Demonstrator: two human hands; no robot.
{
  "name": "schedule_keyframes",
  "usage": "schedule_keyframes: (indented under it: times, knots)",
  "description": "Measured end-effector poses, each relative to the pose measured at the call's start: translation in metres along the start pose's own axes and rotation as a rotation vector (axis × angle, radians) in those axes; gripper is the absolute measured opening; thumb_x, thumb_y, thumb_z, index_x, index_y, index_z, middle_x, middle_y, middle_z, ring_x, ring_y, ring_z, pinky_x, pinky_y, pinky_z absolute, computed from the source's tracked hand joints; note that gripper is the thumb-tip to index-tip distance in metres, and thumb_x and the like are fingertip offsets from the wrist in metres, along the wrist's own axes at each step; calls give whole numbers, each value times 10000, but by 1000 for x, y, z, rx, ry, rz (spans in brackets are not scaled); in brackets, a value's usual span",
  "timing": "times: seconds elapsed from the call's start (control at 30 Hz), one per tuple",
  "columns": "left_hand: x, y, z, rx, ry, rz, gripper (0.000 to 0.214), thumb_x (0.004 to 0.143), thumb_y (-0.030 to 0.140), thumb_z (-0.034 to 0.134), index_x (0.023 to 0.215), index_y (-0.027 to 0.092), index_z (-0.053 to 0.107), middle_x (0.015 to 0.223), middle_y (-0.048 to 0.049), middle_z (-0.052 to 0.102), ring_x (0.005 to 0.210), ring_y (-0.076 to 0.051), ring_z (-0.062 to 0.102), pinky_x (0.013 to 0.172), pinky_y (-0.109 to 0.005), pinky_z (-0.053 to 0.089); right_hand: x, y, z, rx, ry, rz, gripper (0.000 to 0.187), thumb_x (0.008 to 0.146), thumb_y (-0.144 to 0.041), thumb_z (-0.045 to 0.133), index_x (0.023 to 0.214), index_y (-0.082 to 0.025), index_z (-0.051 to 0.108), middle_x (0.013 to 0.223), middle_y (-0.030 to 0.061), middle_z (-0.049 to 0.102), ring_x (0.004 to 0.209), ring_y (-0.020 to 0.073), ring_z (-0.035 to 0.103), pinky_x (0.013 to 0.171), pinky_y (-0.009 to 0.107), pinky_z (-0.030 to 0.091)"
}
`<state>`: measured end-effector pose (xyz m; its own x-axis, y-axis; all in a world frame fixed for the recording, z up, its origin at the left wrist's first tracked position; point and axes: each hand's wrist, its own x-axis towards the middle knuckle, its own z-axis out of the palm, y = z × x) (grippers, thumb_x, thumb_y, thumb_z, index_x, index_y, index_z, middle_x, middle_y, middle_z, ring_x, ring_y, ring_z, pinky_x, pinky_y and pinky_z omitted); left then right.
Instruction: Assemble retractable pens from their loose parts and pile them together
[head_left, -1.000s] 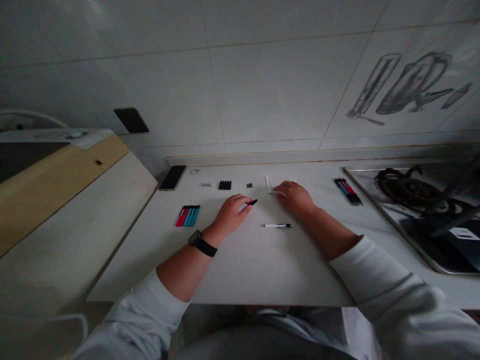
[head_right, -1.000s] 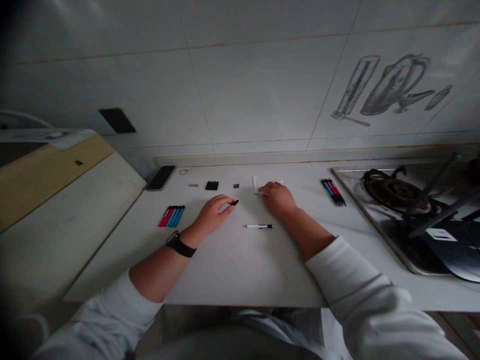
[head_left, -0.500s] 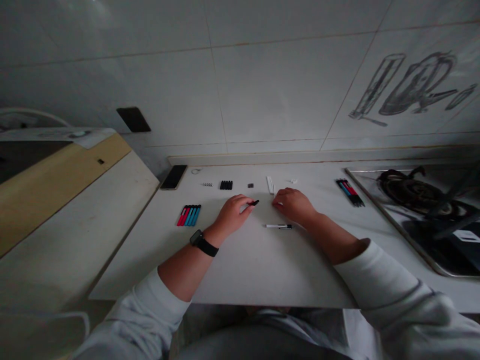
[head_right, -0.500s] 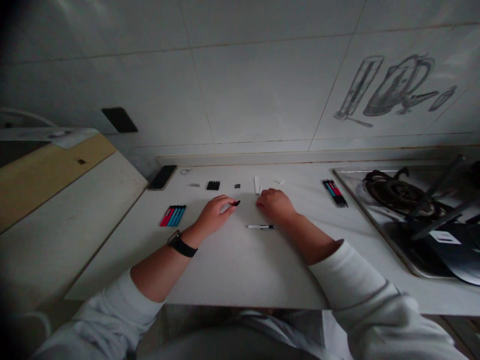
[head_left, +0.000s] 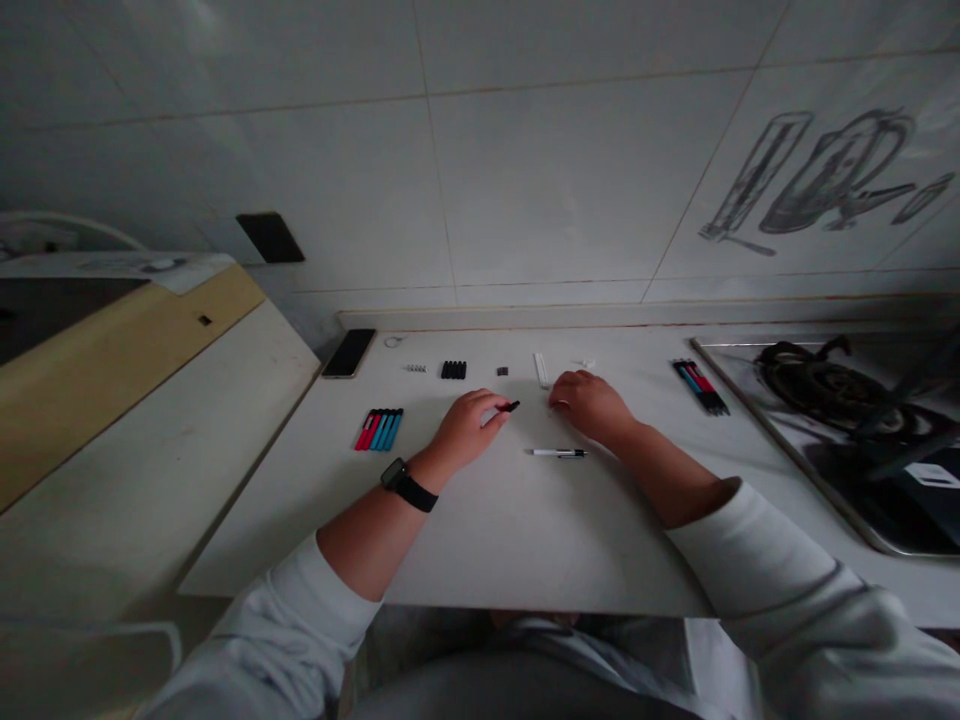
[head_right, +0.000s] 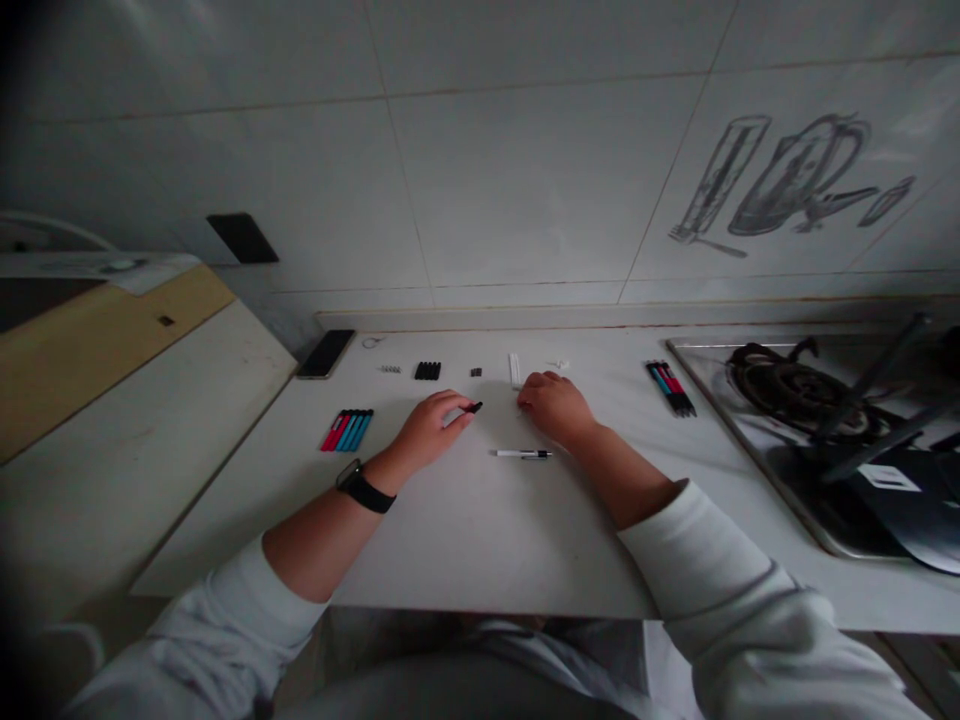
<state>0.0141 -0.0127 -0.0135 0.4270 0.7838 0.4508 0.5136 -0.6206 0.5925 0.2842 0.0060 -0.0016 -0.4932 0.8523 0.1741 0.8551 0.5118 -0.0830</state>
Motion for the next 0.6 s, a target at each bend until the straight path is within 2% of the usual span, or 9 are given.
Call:
schedule_keyframes:
  times: [0.17, 0.33, 0.47, 0.6]
  knots:
    - [0, -1, 1, 1, -3, -6, 109, 942, 193, 662, 1030, 211, 724, 1051, -60, 743, 990, -216, 689, 930, -403, 552, -5, -14, -8, -83, -88, 49, 176, 950, -188, 590, 1016, -195, 753, 1111, 138, 698, 1057, 280, 615, 891, 359, 447]
    - [0, -2, 0, 15, -1, -11, 120, 940, 200, 671, 1049, 210, 722, 1044, -53, 738, 998, -210, 684, 941, -394, 546, -6, -20, -5, -133, -122, 40, 238, 1023, -199, 465, 1061, -151, 695, 1149, 168, 673, 1059, 277, 612, 884, 354, 433]
    - [0, 0, -2, 23, 12, -26, 128, 936, 189, 676, 1053, 207, 723, 1035, -50, 732, 989, -204, 680, 929, -379, 544, -3, -22, 0, -58, -61, 69, 240, 1044, -185, 424, 1116, -141, 649, 1104, 144, 693, 1011, 245, 625, 874, 323, 424]
    - [1, 0, -3, 40, 41, -18, 124, 921, 173, 690, 1036, 204, 725, 1006, -48, 721, 961, -202, 673, 898, -367, 544, -2, -25, -4, 110, 72, 28, 187, 1024, -159, 472, 1036, -181, 657, 1025, 98, 710, 953, 210, 634, 822, 282, 425]
